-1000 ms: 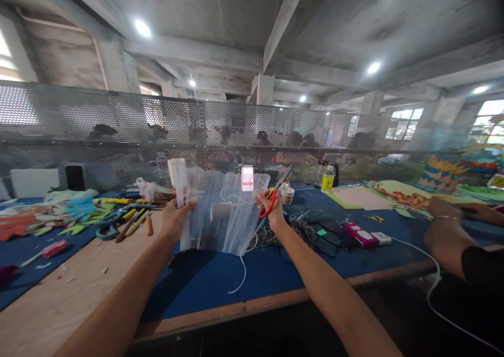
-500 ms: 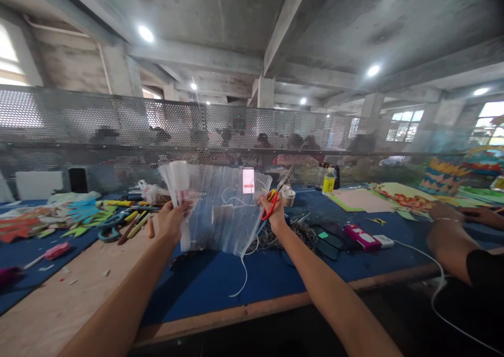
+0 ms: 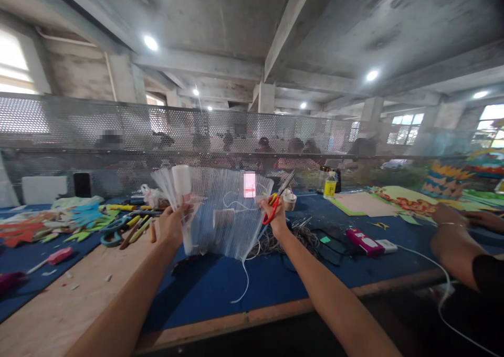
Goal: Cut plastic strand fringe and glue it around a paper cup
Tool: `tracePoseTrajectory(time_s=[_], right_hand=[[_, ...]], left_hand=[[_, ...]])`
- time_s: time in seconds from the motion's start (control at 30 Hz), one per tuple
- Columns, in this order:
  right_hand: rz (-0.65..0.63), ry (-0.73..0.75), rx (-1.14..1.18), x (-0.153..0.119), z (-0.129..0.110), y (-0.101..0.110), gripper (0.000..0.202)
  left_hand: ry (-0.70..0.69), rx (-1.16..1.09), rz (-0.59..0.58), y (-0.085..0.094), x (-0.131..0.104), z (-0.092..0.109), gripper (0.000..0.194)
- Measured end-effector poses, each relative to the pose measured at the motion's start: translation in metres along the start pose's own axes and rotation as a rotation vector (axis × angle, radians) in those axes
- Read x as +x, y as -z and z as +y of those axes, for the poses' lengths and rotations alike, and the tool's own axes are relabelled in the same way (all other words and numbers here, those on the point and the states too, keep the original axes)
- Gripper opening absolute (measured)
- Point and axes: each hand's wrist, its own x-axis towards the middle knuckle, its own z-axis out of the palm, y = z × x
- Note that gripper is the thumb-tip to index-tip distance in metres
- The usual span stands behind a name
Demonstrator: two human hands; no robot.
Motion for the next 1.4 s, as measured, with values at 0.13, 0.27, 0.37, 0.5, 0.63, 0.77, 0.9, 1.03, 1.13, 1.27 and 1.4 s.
tracePoseTrajectory(time_s=[0.13, 0.27, 0.37, 0.5, 0.63, 0.77, 0.9, 1.03, 1.13, 1.27, 1.4], right_hand=[[0.016, 0.000, -0.009, -0.0019, -0.0056, -0.0004, 0.039], [0.012, -0.014, 0.006, -0.0024, -0.0075, -0.0008, 0.041], [0.015, -0.026, 0.005, -0.0017, -0.0075, -0.0005, 0.041], [-0.003, -0.039, 0.016, -0.0016, -0.0087, -0.0003, 0.039], [-0.008, -0.046, 0.042, -0.0024, -0.0098, -0.0008, 0.038], [0.003, -0.041, 0.041, -0.0030, -0.0103, -0.0013, 0.036], [-0.005, -0.049, 0.049, -0.0025, -0.0093, -0.0014, 0.036], [-0.003, -0.053, 0.067, -0.0017, -0.0065, -0.0021, 0.036], [0.000, -0.050, 0.074, -0.0013, -0.0052, -0.0026, 0.037], [0.000, -0.055, 0.062, -0.0015, -0.0061, -0.0027, 0.035], [0.007, -0.048, 0.050, -0.0020, -0.0072, -0.0027, 0.034]], left_hand=[[0.022, -0.097, 0.014, 0.0002, -0.0013, 0.0000, 0.025], [0.023, -0.142, 0.015, -0.0003, -0.0032, 0.0009, 0.028], [0.031, -0.165, 0.005, -0.0001, -0.0039, 0.0013, 0.032], [0.051, -0.187, 0.016, -0.0007, -0.0029, 0.0005, 0.030], [0.053, -0.168, 0.022, -0.0026, -0.0022, -0.0007, 0.025], [0.053, -0.179, 0.003, -0.0031, -0.0033, -0.0012, 0.023], [0.067, -0.189, -0.013, -0.0021, -0.0023, -0.0029, 0.023], [0.073, -0.214, -0.004, -0.0020, -0.0003, -0.0044, 0.020], [0.075, -0.220, 0.008, -0.0024, -0.0001, -0.0048, 0.018], [0.060, -0.200, 0.012, -0.0028, 0.0004, -0.0055, 0.016], [0.060, -0.169, 0.039, -0.0021, 0.0024, -0.0064, 0.017]])
